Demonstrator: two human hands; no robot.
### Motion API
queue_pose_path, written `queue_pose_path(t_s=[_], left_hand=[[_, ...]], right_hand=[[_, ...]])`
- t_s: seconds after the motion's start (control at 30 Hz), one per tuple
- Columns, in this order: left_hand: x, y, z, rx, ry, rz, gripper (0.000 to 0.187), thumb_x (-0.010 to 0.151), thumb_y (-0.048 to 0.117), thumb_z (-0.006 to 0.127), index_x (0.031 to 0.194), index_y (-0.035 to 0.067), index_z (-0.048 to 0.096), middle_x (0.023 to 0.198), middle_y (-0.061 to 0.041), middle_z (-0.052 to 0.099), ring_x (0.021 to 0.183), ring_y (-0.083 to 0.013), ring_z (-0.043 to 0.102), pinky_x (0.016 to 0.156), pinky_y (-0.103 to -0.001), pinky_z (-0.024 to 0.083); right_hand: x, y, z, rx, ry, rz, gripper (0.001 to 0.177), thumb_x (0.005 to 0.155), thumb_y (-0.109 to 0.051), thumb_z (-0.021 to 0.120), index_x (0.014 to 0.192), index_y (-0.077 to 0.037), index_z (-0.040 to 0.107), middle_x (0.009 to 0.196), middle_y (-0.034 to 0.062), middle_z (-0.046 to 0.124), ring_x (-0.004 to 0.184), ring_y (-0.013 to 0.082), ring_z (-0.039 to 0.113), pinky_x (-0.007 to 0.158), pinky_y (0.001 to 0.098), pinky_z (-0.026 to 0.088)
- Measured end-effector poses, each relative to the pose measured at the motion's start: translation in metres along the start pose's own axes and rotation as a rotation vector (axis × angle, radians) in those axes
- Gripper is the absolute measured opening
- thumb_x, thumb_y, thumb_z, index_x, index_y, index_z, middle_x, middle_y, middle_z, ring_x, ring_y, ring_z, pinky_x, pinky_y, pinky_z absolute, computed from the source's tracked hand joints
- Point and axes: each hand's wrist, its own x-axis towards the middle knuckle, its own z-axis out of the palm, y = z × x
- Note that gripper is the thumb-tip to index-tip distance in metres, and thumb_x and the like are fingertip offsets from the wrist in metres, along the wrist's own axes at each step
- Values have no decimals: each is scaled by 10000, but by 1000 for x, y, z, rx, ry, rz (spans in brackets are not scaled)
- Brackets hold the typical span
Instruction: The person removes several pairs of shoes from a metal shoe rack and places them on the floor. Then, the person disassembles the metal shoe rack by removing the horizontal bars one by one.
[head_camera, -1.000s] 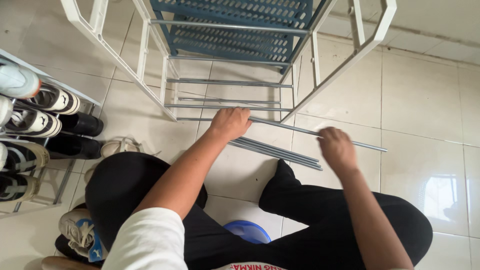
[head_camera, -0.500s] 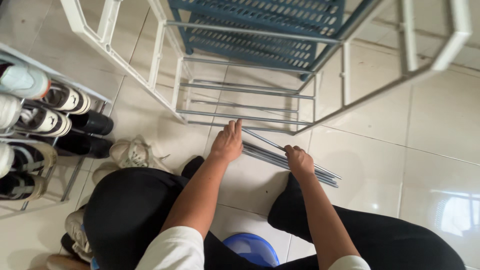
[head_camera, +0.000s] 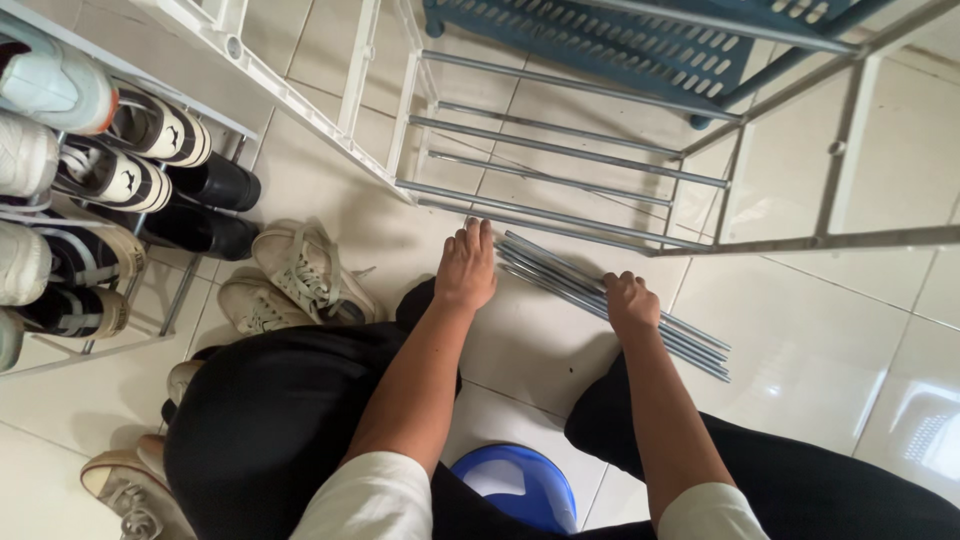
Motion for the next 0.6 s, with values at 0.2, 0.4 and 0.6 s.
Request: queue_pose_path(t_s=[0.2,0.4,0.6], left_hand=[[-4,-24,12,-36,-27,-84,861,841,257,773,1499,-66,322,1497,-240,346,1243,-326,501,1078,-429,399],[-7,-31,13,-60,-10,-96,848,805,253,784,1474,-44,357,1464,-226,379,1257,-336,495,1081,-440,396],[2,-28,4,-49,152,0,761,794,248,780,1412,-30,434,1386,-217,464,1189,-330,535,1032,-436,429]], right_hand=[[9,-1,20,-15,75,-39,189,944,-101,606,1127,-120,654,1138,90,648,1112,281,660,818,395,615],[7,3,20,17,160,-71,106,970,-159,610,1043,-120,676,1089,91,662,1067,290,667,813,418,603],[-10,-16,-23,85,443,-235,78,924,-159,658,968,-103,690,1009,87,686,981,284,683,807,407,597]])
